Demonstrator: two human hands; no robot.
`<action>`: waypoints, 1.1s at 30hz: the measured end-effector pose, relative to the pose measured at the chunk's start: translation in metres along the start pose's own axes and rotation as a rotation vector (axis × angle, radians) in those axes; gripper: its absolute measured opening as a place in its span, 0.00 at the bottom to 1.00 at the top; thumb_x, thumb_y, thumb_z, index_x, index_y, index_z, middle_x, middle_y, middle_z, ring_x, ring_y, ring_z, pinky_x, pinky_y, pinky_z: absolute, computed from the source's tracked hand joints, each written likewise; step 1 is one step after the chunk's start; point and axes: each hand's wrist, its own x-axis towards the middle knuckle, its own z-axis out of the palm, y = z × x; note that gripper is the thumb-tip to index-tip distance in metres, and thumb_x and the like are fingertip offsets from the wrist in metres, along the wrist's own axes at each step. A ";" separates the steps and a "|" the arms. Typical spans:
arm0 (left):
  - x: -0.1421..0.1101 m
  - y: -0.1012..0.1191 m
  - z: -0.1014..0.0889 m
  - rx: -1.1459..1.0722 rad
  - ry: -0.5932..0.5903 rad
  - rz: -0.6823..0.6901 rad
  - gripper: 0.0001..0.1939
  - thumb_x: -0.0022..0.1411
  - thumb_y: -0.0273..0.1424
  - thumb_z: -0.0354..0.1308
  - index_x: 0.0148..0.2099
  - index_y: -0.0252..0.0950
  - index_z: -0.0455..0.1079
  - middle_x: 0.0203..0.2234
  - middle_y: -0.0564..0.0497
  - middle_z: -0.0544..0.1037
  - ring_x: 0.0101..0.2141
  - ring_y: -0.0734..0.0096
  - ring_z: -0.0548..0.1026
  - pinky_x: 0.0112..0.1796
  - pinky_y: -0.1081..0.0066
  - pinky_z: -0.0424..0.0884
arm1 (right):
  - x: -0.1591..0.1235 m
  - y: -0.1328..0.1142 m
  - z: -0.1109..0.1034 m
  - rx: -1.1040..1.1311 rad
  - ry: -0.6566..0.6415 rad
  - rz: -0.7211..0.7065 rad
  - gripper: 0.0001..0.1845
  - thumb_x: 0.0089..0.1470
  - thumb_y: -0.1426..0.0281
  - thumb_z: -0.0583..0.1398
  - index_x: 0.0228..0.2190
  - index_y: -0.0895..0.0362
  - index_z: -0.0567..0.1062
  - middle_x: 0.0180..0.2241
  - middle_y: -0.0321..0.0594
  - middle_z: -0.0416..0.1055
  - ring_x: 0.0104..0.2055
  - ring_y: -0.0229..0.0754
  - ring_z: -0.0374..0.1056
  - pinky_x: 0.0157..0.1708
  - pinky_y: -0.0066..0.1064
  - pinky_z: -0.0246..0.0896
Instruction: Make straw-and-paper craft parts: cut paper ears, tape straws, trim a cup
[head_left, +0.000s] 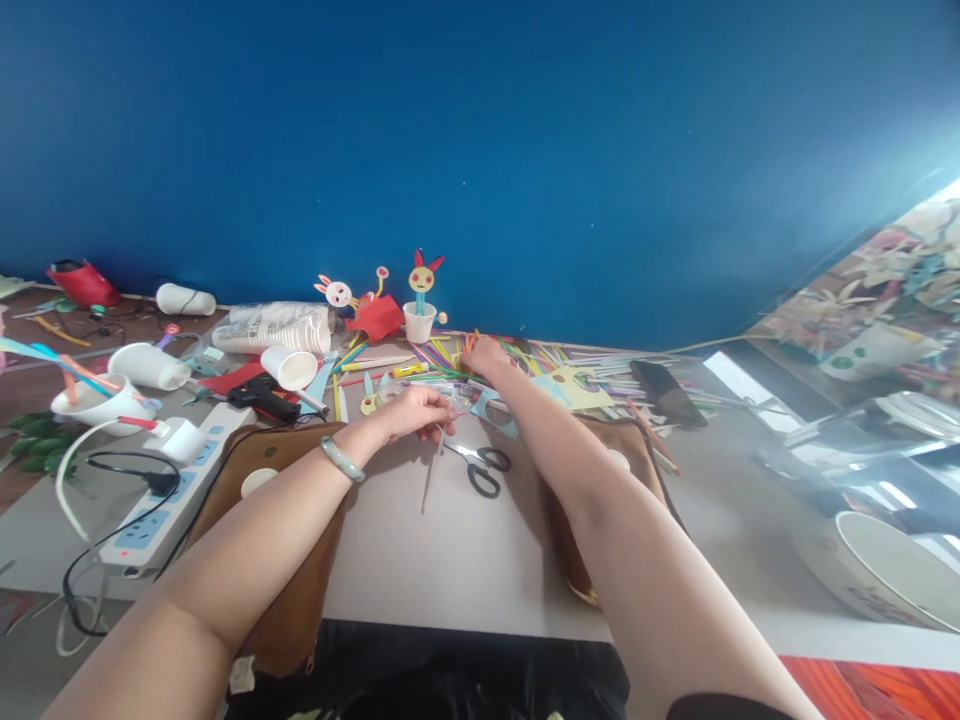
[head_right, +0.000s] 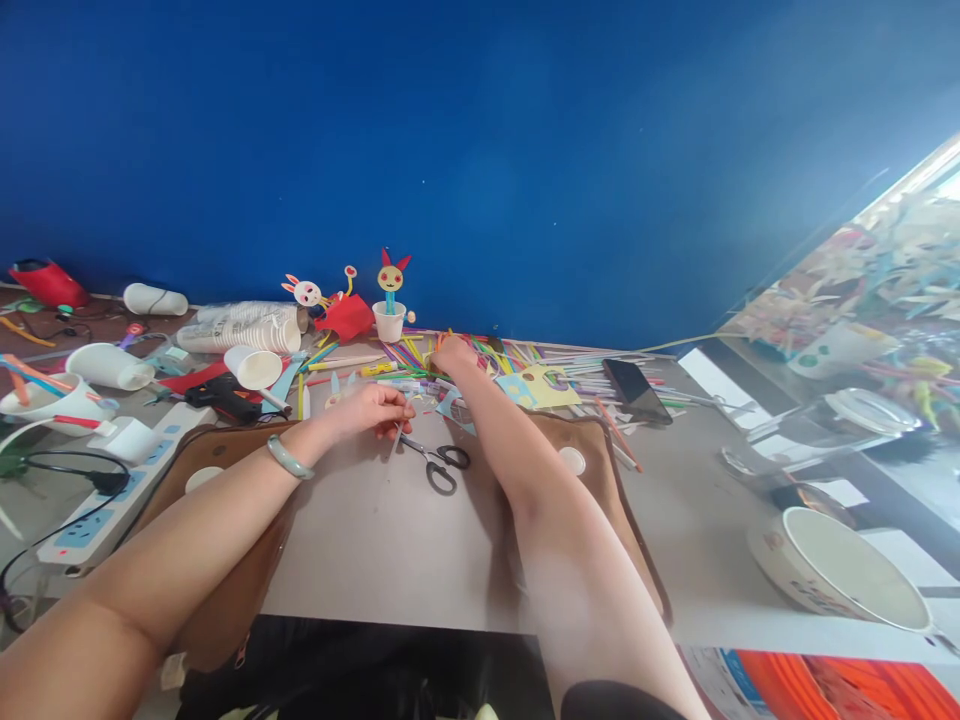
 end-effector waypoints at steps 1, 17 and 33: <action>0.001 -0.001 0.000 -0.003 0.000 -0.002 0.18 0.50 0.42 0.70 0.29 0.33 0.72 0.26 0.46 0.81 0.19 0.78 0.73 0.19 0.77 0.61 | 0.000 -0.001 0.001 -0.005 0.010 0.019 0.16 0.43 0.69 0.69 0.35 0.66 0.78 0.40 0.64 0.77 0.46 0.61 0.76 0.39 0.38 0.69; -0.001 -0.002 -0.004 -0.074 0.067 0.015 0.16 0.53 0.41 0.69 0.33 0.33 0.72 0.29 0.46 0.82 0.20 0.77 0.74 0.21 0.76 0.63 | -0.066 0.012 -0.035 0.549 0.108 -0.085 0.14 0.56 0.58 0.59 0.29 0.57 0.72 0.16 0.29 0.57 0.17 0.32 0.51 0.18 0.27 0.48; -0.003 0.007 -0.004 -0.235 0.374 0.159 0.18 0.52 0.44 0.68 0.36 0.35 0.75 0.26 0.53 0.76 0.19 0.81 0.68 0.19 0.76 0.57 | -0.114 0.017 -0.017 0.985 -0.461 -0.375 0.23 0.46 0.50 0.67 0.31 0.58 0.76 0.12 0.24 0.54 0.16 0.30 0.46 0.18 0.26 0.39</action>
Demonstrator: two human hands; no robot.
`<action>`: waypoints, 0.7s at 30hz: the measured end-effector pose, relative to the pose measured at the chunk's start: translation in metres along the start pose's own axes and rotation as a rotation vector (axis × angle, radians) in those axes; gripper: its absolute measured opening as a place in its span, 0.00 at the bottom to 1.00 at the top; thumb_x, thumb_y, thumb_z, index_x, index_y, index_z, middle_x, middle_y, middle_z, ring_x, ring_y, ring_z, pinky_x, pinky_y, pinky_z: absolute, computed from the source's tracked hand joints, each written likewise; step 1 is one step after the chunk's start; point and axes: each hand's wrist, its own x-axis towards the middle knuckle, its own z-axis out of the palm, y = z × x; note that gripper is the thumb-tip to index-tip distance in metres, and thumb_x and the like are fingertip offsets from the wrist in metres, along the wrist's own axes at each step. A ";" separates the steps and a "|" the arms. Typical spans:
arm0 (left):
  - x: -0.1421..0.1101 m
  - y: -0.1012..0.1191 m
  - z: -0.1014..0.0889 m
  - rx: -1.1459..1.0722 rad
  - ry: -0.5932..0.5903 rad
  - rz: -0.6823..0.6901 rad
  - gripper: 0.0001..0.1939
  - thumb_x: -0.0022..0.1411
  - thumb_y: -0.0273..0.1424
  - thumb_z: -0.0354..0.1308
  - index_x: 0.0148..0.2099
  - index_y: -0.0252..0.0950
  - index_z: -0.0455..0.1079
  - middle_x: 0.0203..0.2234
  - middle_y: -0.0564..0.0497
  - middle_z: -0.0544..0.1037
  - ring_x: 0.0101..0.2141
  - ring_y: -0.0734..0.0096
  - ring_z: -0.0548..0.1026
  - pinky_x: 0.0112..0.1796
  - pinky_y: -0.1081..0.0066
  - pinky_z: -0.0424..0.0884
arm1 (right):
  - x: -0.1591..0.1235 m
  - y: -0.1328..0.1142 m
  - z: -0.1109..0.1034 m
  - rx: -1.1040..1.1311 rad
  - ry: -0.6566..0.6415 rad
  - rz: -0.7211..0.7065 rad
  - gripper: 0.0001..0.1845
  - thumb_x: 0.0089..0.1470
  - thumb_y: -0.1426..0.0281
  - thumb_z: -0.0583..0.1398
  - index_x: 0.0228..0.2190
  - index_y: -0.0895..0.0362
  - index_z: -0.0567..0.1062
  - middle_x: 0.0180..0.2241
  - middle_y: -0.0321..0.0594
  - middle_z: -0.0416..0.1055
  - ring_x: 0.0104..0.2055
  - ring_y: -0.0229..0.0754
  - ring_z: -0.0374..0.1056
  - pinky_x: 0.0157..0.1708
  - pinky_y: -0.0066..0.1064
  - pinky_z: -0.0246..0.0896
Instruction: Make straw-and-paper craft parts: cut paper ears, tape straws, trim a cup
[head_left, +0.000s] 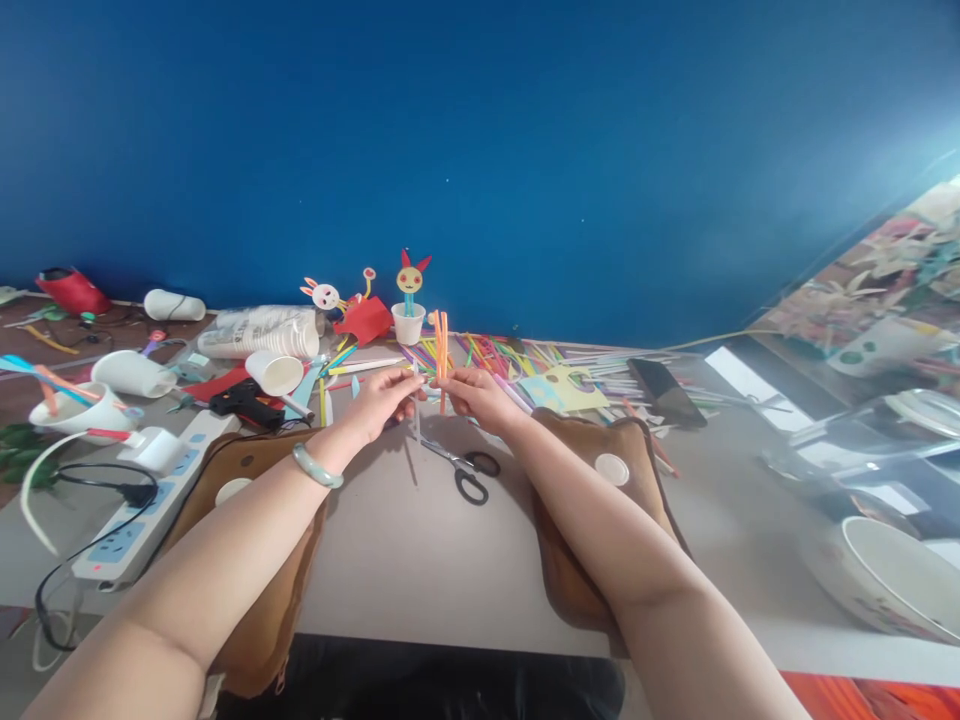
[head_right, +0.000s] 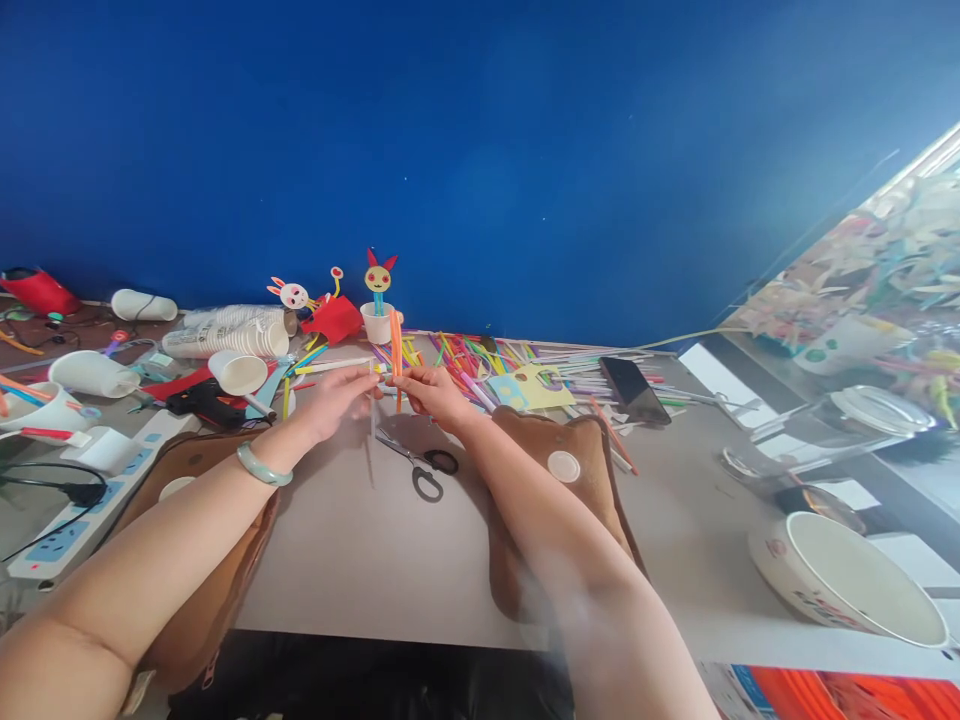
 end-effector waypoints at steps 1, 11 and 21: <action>0.000 0.001 0.000 -0.011 0.017 0.008 0.18 0.52 0.44 0.69 0.36 0.35 0.75 0.25 0.53 0.75 0.19 0.81 0.68 0.19 0.76 0.57 | -0.001 -0.001 0.000 -0.017 -0.029 -0.002 0.22 0.48 0.50 0.67 0.32 0.58 0.77 0.12 0.24 0.54 0.16 0.30 0.47 0.18 0.26 0.39; -0.003 0.005 0.002 -0.031 0.017 0.087 0.16 0.51 0.43 0.69 0.30 0.35 0.75 0.20 0.54 0.72 0.18 0.81 0.65 0.19 0.75 0.54 | -0.006 -0.001 0.007 -0.065 -0.249 0.008 0.19 0.49 0.54 0.66 0.29 0.59 0.77 0.15 0.26 0.57 0.17 0.30 0.49 0.19 0.27 0.39; -0.006 0.006 0.002 -0.037 -0.005 0.075 0.18 0.51 0.44 0.69 0.30 0.34 0.73 0.21 0.55 0.71 0.19 0.82 0.64 0.20 0.75 0.54 | -0.007 0.004 0.008 -0.016 -0.241 0.018 0.20 0.51 0.53 0.66 0.29 0.58 0.76 0.13 0.25 0.57 0.16 0.30 0.47 0.18 0.27 0.38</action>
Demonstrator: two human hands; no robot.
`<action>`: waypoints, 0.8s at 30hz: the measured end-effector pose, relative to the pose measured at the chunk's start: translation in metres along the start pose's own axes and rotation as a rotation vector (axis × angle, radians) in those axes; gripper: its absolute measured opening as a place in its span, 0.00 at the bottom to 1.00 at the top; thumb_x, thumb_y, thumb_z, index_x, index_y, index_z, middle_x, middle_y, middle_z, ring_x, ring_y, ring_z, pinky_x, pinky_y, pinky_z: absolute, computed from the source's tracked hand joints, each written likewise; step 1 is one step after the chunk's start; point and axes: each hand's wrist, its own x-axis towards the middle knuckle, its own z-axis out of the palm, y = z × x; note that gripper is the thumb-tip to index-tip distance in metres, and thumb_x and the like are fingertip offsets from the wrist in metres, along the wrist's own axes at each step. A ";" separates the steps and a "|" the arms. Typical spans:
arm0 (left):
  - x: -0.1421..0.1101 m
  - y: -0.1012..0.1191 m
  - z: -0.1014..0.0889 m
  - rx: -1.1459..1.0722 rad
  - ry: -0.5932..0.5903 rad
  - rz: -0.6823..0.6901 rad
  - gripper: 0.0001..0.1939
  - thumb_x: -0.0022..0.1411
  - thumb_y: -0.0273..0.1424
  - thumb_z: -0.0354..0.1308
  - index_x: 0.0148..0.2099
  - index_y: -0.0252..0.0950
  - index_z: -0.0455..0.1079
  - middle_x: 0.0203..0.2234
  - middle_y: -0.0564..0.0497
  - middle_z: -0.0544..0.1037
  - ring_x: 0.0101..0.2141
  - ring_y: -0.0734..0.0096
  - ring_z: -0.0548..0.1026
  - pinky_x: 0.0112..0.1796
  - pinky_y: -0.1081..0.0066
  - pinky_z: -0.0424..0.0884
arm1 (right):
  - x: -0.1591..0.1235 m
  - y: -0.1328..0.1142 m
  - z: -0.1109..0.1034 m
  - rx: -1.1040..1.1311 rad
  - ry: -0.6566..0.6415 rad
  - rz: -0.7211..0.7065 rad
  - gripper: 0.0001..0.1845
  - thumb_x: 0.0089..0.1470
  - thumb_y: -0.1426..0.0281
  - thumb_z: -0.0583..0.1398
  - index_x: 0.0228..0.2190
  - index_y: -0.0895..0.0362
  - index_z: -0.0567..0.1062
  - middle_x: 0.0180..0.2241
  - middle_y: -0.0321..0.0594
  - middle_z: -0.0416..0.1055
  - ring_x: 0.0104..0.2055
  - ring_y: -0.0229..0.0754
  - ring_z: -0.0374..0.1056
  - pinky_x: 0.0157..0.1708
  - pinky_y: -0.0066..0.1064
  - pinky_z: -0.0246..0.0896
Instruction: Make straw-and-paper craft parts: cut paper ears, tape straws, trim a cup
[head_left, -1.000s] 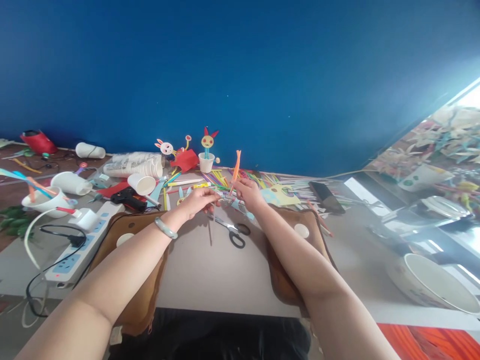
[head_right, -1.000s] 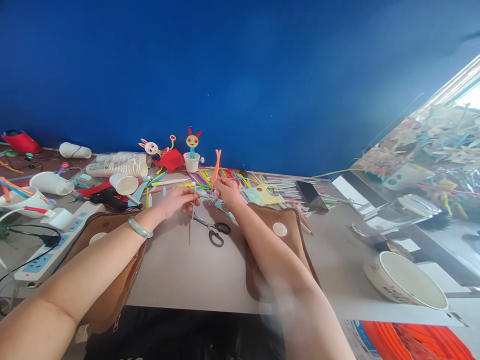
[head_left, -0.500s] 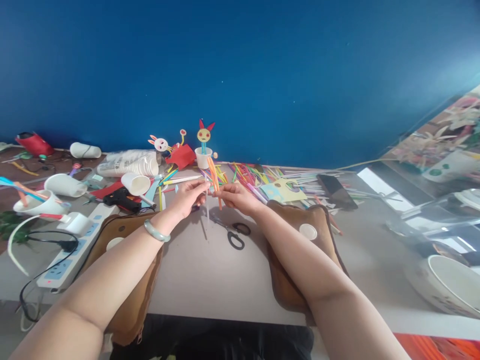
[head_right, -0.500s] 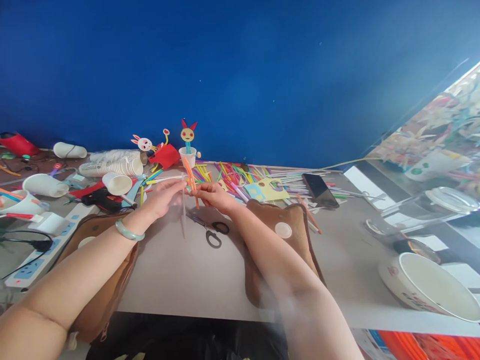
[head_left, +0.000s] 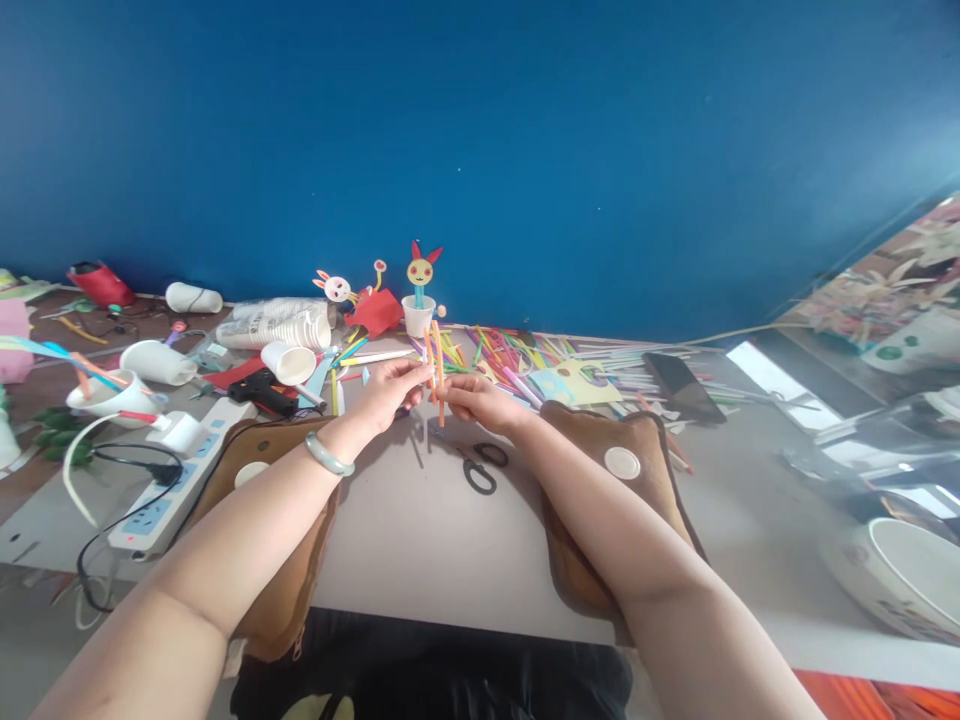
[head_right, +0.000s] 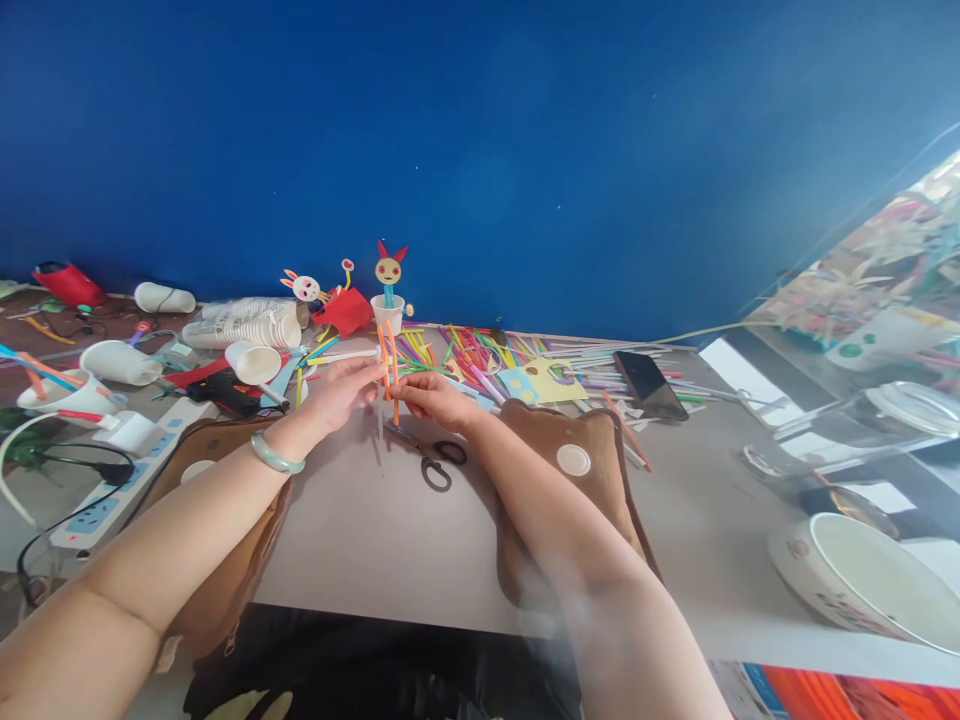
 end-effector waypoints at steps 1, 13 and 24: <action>0.000 0.000 0.000 0.000 -0.003 0.004 0.18 0.51 0.44 0.69 0.30 0.34 0.73 0.22 0.54 0.71 0.19 0.82 0.64 0.19 0.75 0.54 | 0.000 0.001 -0.001 0.018 0.015 -0.006 0.20 0.51 0.52 0.66 0.28 0.58 0.75 0.13 0.25 0.56 0.16 0.29 0.46 0.18 0.27 0.37; -0.002 0.001 0.002 0.009 -0.040 0.032 0.18 0.50 0.44 0.70 0.31 0.33 0.75 0.22 0.54 0.72 0.18 0.83 0.64 0.20 0.76 0.54 | 0.003 0.003 -0.003 0.019 -0.006 -0.030 0.22 0.49 0.51 0.68 0.28 0.59 0.75 0.14 0.25 0.56 0.17 0.29 0.46 0.19 0.27 0.37; -0.001 -0.002 -0.001 0.005 -0.110 0.053 0.15 0.56 0.42 0.68 0.32 0.34 0.76 0.25 0.53 0.75 0.19 0.82 0.66 0.20 0.77 0.57 | 0.002 0.004 -0.005 0.098 -0.085 -0.028 0.21 0.51 0.53 0.67 0.28 0.59 0.74 0.14 0.25 0.57 0.17 0.29 0.47 0.20 0.27 0.40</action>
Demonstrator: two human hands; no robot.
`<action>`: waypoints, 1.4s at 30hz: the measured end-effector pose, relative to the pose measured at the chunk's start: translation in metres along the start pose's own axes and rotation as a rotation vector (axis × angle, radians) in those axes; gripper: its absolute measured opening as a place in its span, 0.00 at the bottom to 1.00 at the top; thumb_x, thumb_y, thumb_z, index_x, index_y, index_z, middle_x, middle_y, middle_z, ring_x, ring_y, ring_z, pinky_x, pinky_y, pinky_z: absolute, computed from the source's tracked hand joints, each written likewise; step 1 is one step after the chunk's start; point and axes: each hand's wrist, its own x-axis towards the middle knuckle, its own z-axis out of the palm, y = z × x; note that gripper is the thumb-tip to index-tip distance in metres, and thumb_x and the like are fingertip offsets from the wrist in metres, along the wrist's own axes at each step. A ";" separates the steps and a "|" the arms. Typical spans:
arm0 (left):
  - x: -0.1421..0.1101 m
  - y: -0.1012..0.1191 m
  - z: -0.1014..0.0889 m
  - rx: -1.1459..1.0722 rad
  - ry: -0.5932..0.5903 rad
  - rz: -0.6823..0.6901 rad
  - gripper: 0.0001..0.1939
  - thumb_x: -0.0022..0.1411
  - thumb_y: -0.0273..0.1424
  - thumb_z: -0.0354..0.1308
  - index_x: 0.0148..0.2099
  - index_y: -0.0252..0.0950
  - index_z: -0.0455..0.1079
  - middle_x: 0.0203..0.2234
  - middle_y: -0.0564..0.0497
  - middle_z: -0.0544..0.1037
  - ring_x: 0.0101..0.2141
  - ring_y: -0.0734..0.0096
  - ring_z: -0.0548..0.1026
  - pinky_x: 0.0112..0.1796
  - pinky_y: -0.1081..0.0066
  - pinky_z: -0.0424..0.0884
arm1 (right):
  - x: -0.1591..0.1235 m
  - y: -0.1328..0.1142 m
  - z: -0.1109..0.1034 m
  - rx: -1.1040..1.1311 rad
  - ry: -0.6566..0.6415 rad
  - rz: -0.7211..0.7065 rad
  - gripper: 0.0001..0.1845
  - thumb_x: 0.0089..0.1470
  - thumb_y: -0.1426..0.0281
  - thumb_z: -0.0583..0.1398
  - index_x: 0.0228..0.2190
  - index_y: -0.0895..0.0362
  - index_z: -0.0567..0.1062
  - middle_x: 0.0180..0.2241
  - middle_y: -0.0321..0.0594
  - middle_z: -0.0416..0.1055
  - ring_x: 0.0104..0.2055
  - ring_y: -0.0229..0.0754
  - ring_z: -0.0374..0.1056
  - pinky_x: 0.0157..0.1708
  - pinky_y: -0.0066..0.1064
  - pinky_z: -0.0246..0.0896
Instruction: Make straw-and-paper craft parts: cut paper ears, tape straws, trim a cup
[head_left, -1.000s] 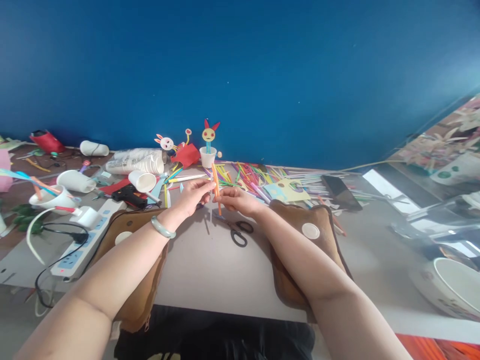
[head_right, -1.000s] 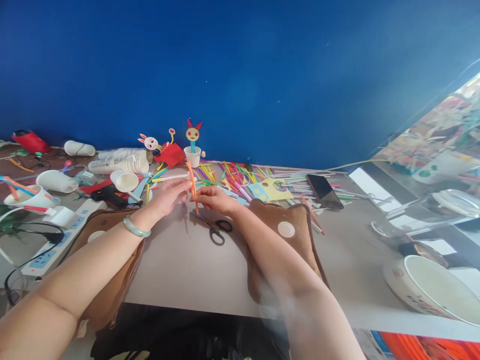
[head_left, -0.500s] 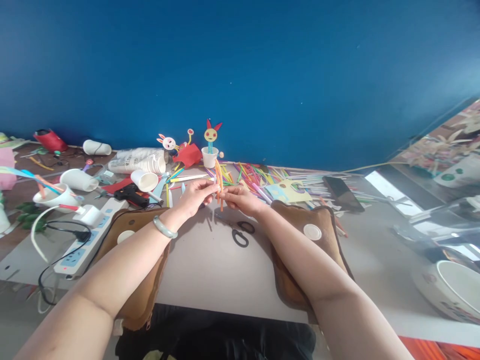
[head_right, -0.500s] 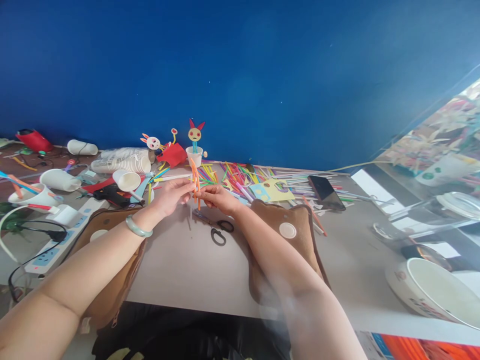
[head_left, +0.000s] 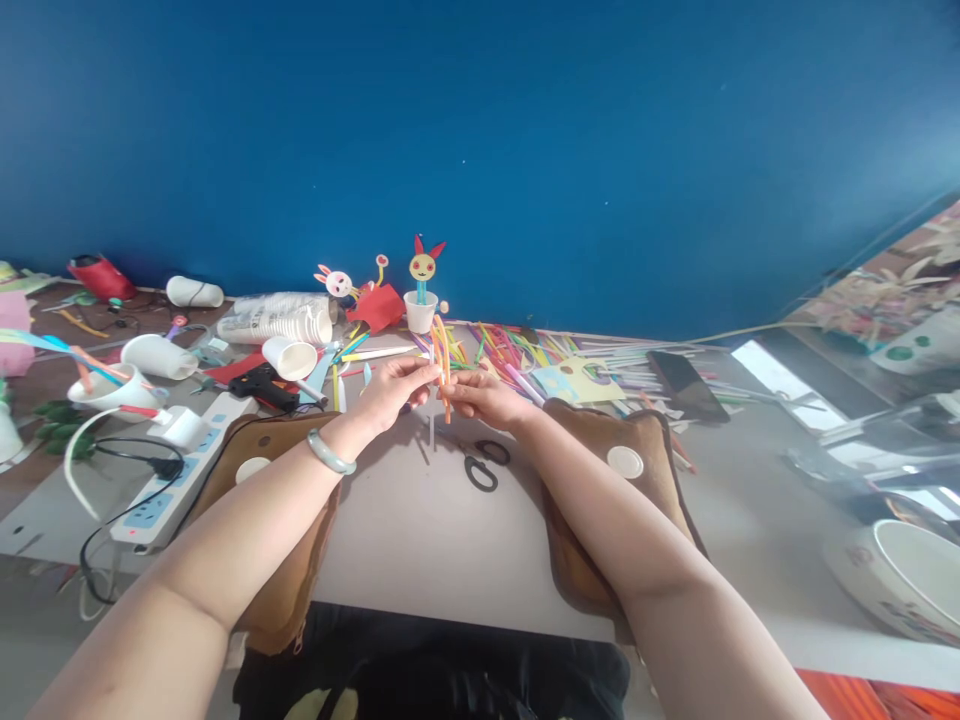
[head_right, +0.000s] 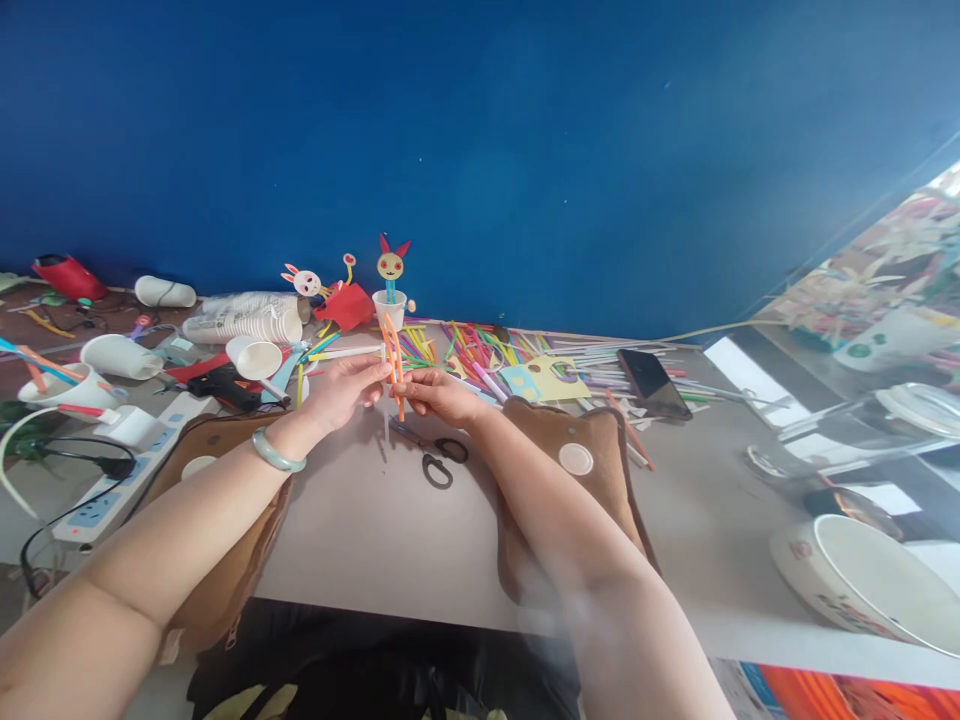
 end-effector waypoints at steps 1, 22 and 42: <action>0.000 0.000 0.000 0.002 -0.005 0.006 0.15 0.56 0.42 0.67 0.33 0.34 0.76 0.24 0.53 0.75 0.20 0.82 0.67 0.20 0.77 0.57 | 0.000 0.000 0.000 0.001 -0.011 0.002 0.21 0.51 0.53 0.67 0.28 0.59 0.74 0.14 0.25 0.57 0.18 0.29 0.48 0.20 0.27 0.40; 0.002 0.001 -0.006 -0.090 -0.012 -0.102 0.15 0.58 0.41 0.65 0.31 0.34 0.72 0.20 0.53 0.72 0.19 0.82 0.65 0.19 0.77 0.54 | 0.002 0.001 0.000 -0.215 0.166 -0.166 0.20 0.53 0.53 0.66 0.29 0.58 0.76 0.21 0.32 0.66 0.21 0.31 0.56 0.21 0.26 0.49; 0.007 0.001 -0.004 -0.251 -0.047 -0.298 0.11 0.46 0.31 0.71 0.29 0.32 0.72 0.19 0.53 0.72 0.18 0.81 0.67 0.17 0.79 0.57 | -0.003 0.005 0.010 -1.008 0.399 -0.672 0.14 0.67 0.62 0.54 0.41 0.55 0.77 0.40 0.49 0.75 0.43 0.46 0.72 0.44 0.38 0.67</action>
